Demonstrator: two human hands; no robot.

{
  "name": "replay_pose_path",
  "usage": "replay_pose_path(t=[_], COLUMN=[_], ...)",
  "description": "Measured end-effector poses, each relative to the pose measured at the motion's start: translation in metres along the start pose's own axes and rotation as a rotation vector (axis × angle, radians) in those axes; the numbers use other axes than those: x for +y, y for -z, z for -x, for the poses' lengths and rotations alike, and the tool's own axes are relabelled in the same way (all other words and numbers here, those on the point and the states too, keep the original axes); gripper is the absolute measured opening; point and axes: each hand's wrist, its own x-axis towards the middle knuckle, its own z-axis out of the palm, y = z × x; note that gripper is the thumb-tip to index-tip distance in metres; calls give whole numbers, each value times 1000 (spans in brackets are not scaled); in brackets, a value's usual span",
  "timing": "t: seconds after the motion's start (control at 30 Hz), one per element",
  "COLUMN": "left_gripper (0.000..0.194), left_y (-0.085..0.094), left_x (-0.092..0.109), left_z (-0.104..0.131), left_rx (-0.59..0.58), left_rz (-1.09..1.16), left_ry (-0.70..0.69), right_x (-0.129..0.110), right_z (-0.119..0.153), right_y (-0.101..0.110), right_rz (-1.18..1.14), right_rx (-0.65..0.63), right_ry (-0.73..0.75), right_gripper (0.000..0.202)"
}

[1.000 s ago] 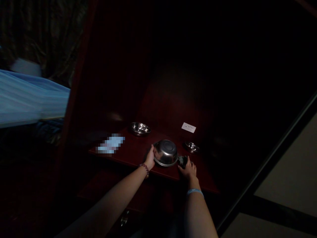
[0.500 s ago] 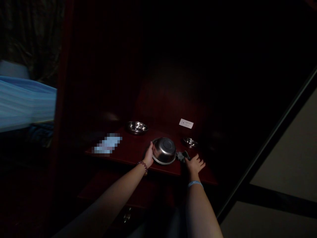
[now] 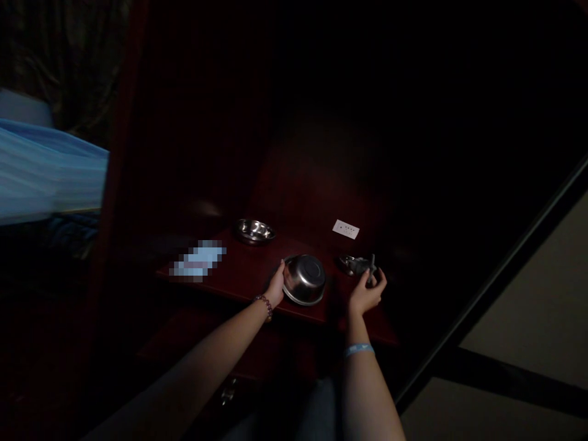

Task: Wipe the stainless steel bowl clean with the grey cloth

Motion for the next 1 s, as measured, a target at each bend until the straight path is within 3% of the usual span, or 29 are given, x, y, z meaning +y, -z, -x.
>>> replay_pose_path(t=[0.07,0.2,0.27,0.43,0.57,0.73,0.83,1.0], left_gripper=[42,44,46,49,48,48,49,53], left_y=[-4,-11,-14,-18,-17,-16,-15,-7], left_x=[1,4,5,6,7,6,5,0], left_z=[2,9,13,21,21,20,16,8], left_rx=[65,73,45,7,16,49,29,43], left_rz=[-22,-31,-41,-75,-88,-101,-68,-159], left_ry=[20,48,39,58,68,-4,0,6], right_x=[-14,-22,-21,-30,-45,-48,-43,-26], right_z=[7,20,23,32,50,61,56,46], right_y=[1,0,3,10,-3,-23,-32,-40], right_rz=[-20,-115,-125,-32,147,152,100,51], right_rx=[-168,-831,-980,-859,-710,-716,-682,-623], right_ry=[205,584,653,766,880,940,887,678], right_gripper=[61,46,39,37,37,45,41,54])
